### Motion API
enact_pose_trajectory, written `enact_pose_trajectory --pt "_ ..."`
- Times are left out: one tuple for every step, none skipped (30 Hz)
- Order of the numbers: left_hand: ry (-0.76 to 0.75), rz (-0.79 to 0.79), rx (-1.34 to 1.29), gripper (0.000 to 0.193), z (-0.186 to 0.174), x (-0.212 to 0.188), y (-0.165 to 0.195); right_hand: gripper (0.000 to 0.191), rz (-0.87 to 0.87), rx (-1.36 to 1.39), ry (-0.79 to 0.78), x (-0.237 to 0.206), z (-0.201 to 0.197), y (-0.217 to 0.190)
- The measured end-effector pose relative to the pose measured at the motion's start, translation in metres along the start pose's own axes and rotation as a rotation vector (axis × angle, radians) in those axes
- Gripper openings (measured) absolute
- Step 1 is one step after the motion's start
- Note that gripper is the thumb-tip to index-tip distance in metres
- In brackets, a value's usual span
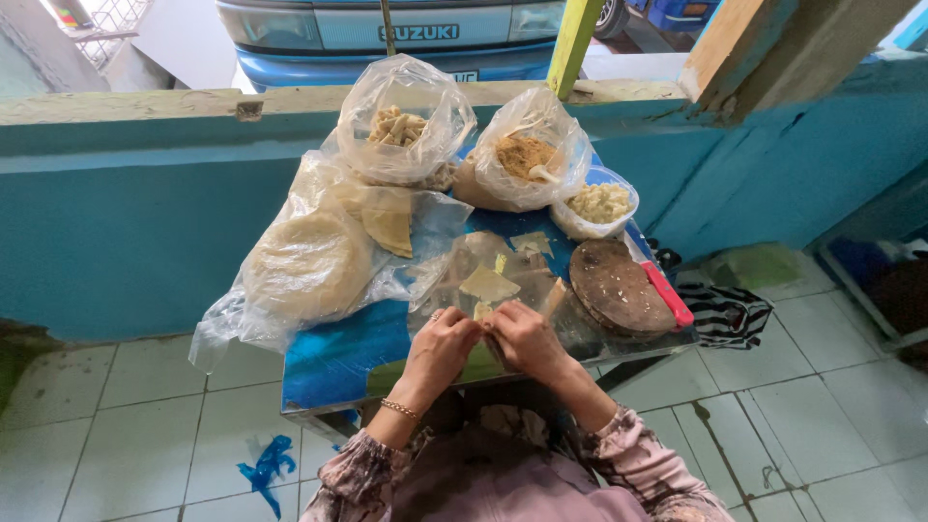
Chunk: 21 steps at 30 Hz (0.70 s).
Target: The person sits at a small table and folds square dough wrappers into triangular filled pastries by hand, pinching the edges closed one at a time and placing each finished piece onto a growing pile on the table. They occasionally reach into a plastic bag of filling to add it to a wrapper before folding.
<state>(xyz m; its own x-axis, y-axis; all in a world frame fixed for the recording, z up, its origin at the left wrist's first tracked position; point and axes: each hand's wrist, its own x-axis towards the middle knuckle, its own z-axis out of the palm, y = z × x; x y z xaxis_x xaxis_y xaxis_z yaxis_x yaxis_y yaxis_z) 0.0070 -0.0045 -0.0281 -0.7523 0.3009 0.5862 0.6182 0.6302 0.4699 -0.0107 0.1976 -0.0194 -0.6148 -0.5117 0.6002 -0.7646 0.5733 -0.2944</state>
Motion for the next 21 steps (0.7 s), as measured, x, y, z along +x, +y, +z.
enact_pose_trajectory --pt "-0.014 0.006 0.011 0.005 0.0 -0.001 0.001 0.011 0.047 0.061 -0.021 0.0 -0.001 0.0" --pt "-0.025 0.013 0.023 0.006 0.0 -0.003 0.002 0.009 0.091 0.121 -0.04 0.0 -0.002 0.0" --pt "-0.038 0.023 0.035 0.006 0.0 -0.003 0.004 0.009 0.176 0.175 -0.062 -0.001 -0.003 0.0" --pt "-0.025 -0.003 0.027 0.007 0.0 -0.003 0.005 0.01 0.262 0.229 -0.086 -0.002 -0.005 -0.001" --pt "-0.014 -0.033 0.017 0.009 0.0 -0.005 0.008 0.011 0.351 0.284 -0.113 -0.002 -0.007 -0.002" --pt "-0.008 -0.065 0.004 0.01 0.001 -0.006 0.012 0.014 0.428 0.3 -0.146 -0.001 -0.007 -0.002" --pt "-0.03 -0.153 0.003 0.011 0.002 -0.004 0.014 0.016 0.504 0.314 -0.178 0.0 -0.008 -0.003" --pt "-0.048 -0.242 0.003 0.012 0.003 -0.001 0.016 0.019 0.574 0.326 -0.211 0.003 -0.009 -0.003" --pt "-0.063 -0.329 0.004 0.014 0.003 0.002 0.017 0.019 0.554 0.354 -0.184 0.005 -0.01 -0.004" --pt "-0.067 -0.364 -0.003 0.014 0.002 0.005 0.017 0.019 0.535 0.381 -0.154 0.007 -0.011 -0.005" --pt "-0.072 -0.398 -0.012 0.014 0.001 0.008 0.017 0.019 0.518 0.408 -0.123 0.008 -0.013 -0.007" --pt "-0.078 -0.432 -0.02 0.014 0.0 0.01 0.017 0.015 0.471 0.353 -0.092 0.008 -0.015 -0.011" --pt "-0.071 -0.447 -0.023 0.013 0.0 0.012 0.017 0.013 0.423 0.3 -0.062 0.006 -0.017 -0.015" --pt "-0.066 -0.464 -0.026 0.012 -0.001 0.013 0.018 0.012 0.378 0.248 -0.033 0.004 -0.018 -0.02" --pt "-0.062 -0.486 -0.031 0.012 -0.001 0.013 0.018 0.012 0.322 0.177 -0.006 0.002 -0.019 -0.025" --pt "-0.049 -0.488 -0.039 0.01 -0.001 0.013 0.019 0.013 0.263 0.106 0.019 -0.001 -0.02 -0.031" --pt "-0.037 -0.485 -0.047 0.008 -0.001 0.012 0.019 0.015 0.204 0.034 0.048 -0.002 -0.019 -0.034" --pt "-0.026 -0.481 -0.054 0.009 -0.001 0.012 0.02 0.015 0.192 0.016 0.063 -0.002 -0.018 -0.037" --pt "-0.015 -0.479 -0.048 0.009 -0.001 0.01 0.021 0.015 0.178 -0.002 0.078 -0.002 -0.015 -0.039" --pt "-0.005 -0.474 -0.041 0.01 -0.001 0.008 0.021 0.015 0.164 -0.022 0.097 -0.001 -0.014 -0.039" --pt "0.006 -0.468 -0.033 0.011 -0.001 0.006 0.021 0.013 0.174 -0.015 0.094 -0.001 -0.012 -0.038"
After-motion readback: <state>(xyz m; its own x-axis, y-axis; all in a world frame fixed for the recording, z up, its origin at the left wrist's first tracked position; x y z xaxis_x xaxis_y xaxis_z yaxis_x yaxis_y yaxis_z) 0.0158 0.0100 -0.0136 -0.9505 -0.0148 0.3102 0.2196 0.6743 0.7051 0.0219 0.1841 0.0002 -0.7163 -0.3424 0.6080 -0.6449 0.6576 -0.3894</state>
